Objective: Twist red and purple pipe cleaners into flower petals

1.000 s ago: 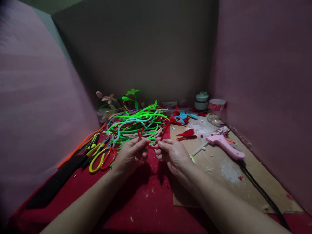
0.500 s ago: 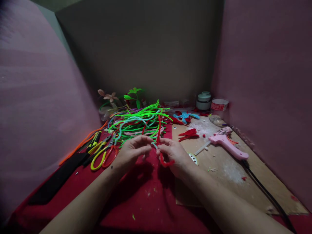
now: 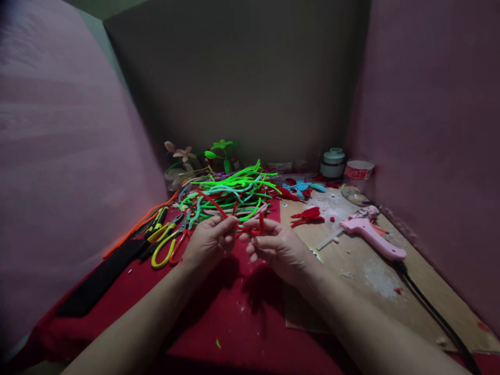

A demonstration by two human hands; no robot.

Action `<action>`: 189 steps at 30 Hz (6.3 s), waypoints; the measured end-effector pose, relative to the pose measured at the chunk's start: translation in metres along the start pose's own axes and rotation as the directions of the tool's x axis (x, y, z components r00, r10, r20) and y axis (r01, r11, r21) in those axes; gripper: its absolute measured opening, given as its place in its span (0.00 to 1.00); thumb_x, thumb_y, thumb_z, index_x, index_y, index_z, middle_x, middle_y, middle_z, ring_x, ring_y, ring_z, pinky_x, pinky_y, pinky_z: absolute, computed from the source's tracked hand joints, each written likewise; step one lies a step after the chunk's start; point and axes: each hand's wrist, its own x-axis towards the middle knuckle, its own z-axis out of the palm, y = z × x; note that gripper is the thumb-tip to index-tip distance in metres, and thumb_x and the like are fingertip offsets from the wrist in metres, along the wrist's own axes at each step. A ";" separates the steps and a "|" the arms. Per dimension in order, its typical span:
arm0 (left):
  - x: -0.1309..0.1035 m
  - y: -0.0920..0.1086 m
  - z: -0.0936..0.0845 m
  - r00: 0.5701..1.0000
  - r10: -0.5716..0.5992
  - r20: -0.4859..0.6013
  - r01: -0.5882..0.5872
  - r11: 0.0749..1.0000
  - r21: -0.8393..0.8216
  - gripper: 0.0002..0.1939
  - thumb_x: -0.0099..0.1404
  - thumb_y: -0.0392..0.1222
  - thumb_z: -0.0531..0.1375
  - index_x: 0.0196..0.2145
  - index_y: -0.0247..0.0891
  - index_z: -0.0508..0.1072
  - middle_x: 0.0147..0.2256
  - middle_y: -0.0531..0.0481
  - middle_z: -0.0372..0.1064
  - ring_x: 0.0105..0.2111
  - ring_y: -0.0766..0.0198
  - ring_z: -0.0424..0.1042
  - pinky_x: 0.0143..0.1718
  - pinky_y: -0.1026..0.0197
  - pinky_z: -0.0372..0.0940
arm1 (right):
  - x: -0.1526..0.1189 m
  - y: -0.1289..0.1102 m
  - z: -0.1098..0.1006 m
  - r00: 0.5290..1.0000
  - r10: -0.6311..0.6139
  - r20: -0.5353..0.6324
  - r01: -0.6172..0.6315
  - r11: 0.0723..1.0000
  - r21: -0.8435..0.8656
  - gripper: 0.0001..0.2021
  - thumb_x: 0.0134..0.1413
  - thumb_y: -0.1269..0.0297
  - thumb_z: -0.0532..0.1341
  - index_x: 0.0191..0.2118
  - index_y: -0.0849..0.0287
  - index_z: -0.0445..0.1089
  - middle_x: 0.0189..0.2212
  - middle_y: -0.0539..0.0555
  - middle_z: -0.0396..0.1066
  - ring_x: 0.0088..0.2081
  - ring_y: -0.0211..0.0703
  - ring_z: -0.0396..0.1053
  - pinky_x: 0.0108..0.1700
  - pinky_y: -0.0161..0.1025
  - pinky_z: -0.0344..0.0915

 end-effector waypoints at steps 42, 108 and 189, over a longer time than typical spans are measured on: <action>-0.011 -0.005 0.004 0.985 -0.022 0.171 -0.011 0.982 0.188 0.09 0.52 0.41 0.63 0.30 0.33 0.73 0.19 0.54 0.64 0.14 0.76 0.58 0.14 0.71 0.51 | 0.002 0.007 -0.005 0.999 0.044 -0.022 -0.047 0.981 -0.188 0.09 0.42 0.66 0.66 0.28 0.63 0.65 0.21 0.49 0.68 0.20 0.32 0.64 0.21 0.31 0.61; -0.013 0.006 0.005 0.979 0.083 0.189 -0.153 0.903 0.400 0.10 0.56 0.44 0.59 0.24 0.32 0.70 0.16 0.54 0.61 0.15 0.73 0.58 0.18 0.67 0.53 | 0.000 0.008 -0.001 0.993 0.039 -0.115 -0.077 0.934 -0.350 0.06 0.35 0.66 0.67 0.22 0.63 0.73 0.19 0.52 0.71 0.21 0.34 0.62 0.27 0.35 0.56; -0.016 0.024 -0.007 0.576 0.416 0.704 -0.785 0.042 0.618 0.05 0.60 0.38 0.57 0.28 0.37 0.72 0.31 0.49 0.69 0.33 0.65 0.63 0.38 0.60 0.59 | -0.002 -0.002 0.003 0.983 0.171 -0.063 -0.183 0.931 -0.316 0.06 0.35 0.69 0.64 0.19 0.63 0.65 0.17 0.53 0.70 0.14 0.27 0.52 0.17 0.31 0.40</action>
